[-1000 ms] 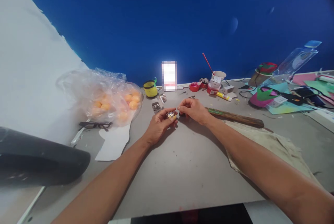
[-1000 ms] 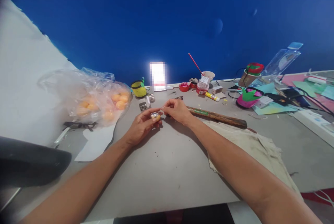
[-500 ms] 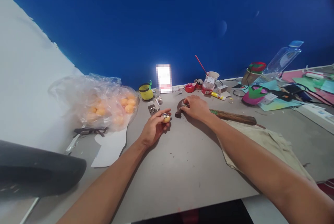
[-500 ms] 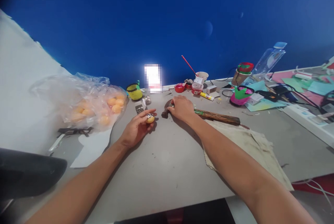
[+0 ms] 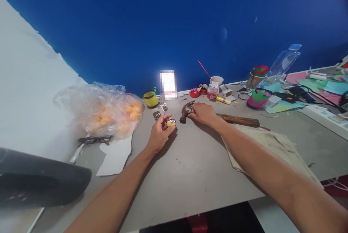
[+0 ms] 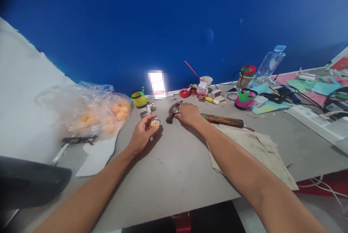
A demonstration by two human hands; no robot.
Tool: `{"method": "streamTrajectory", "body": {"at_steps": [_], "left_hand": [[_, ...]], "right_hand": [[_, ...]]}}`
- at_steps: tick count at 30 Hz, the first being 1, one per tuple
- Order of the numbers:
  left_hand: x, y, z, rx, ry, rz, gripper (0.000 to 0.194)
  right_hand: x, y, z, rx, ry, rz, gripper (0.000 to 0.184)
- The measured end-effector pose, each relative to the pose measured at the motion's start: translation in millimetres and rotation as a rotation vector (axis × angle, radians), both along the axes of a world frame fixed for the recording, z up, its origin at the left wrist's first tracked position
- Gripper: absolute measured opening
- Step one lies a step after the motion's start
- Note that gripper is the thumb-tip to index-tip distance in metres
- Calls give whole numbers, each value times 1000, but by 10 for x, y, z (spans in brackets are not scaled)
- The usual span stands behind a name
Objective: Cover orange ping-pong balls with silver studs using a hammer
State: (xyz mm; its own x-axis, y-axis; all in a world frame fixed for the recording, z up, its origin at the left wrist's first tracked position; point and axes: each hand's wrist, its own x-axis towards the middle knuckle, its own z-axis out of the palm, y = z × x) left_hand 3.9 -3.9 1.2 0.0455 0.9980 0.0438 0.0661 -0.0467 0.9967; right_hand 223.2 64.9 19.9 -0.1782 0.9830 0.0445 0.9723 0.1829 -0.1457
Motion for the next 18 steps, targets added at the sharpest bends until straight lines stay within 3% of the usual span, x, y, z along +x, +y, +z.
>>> {"method": "streamTrajectory", "body": {"at_steps": [4, 10, 15, 18], "left_hand": [[-6, 65, -96, -42, -82, -2, 50], [-46, 132, -144, -90, -202, -82, 49], [-66, 126, -137, -56, -212, -141, 44], [-67, 123, -145, -56, -197, -124, 47]], "right_hand": [[-41, -71, 59, 126, 35, -20, 39], [-113, -208, 139, 576, 213, 70, 27], [-221, -333, 129, 594, 188, 234, 30], [-204, -335, 145, 638, 226, 206, 31]]}}
